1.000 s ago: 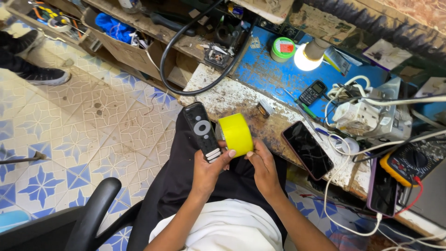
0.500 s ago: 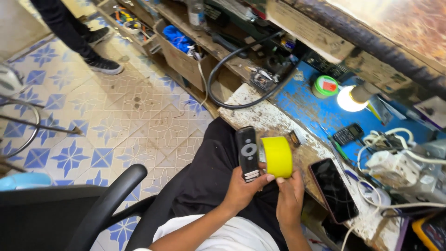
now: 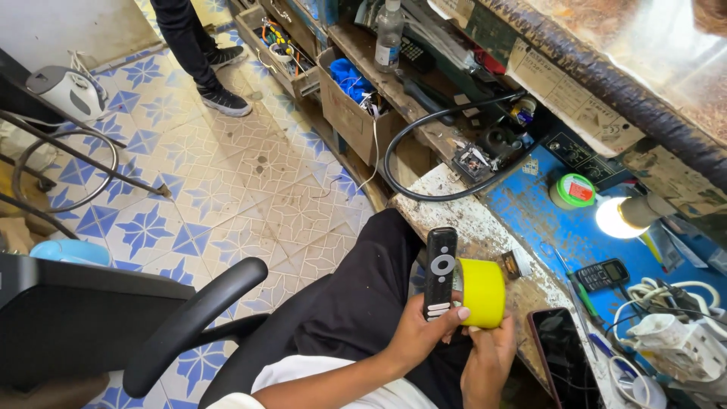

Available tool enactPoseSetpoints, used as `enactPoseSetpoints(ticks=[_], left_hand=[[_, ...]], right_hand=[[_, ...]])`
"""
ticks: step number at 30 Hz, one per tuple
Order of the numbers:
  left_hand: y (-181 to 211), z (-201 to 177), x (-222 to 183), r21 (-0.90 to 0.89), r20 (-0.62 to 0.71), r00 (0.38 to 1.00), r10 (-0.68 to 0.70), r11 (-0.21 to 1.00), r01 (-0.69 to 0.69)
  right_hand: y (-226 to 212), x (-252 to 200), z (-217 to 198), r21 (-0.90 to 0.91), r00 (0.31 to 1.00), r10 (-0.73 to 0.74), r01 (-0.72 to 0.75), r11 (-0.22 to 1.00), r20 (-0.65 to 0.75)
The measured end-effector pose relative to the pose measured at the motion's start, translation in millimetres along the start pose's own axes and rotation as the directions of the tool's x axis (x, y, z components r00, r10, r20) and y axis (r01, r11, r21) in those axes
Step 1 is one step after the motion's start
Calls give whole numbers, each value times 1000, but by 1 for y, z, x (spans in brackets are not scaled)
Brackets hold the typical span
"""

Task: The person is repairing a remote control by applying yellow adhesive tape to its casing at a repair bench.

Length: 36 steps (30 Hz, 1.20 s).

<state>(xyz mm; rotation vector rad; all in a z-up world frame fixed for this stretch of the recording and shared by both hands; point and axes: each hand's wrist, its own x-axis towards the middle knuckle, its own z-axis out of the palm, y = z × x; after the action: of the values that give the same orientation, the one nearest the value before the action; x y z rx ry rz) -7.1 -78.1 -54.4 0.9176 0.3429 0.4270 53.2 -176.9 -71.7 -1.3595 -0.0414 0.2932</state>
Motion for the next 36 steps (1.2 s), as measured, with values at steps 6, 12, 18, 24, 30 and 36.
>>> enactPoseSetpoints(ticks=[6, 12, 18, 24, 30, 36], left_hand=[[7, 1, -1, -28, -37, 997, -61, 998, 60], [4, 2, 2, -156, -62, 996, -59, 987, 49], [1, 1, 5, -206, -58, 997, -50, 978, 37], [6, 2, 0, -99, -66, 994, -86, 992, 79], [25, -14, 6, 235, 35, 999, -16, 972, 7], [53, -15, 6, 470, 234, 972, 10, 874, -123]], right_hand=[[11, 0, -1, -18, 997, -37, 36, 999, -66], [2, -8, 2, -39, 998, -56, 55, 998, -31], [3, -6, 2, -75, 996, -76, 73, 994, -36], [22, 2, -17, -91, 990, -143, 141, 986, -19], [-56, -9, -6, -505, 903, -304, 423, 753, 303], [-77, -3, -16, -585, 669, -412, 742, 327, 618]])
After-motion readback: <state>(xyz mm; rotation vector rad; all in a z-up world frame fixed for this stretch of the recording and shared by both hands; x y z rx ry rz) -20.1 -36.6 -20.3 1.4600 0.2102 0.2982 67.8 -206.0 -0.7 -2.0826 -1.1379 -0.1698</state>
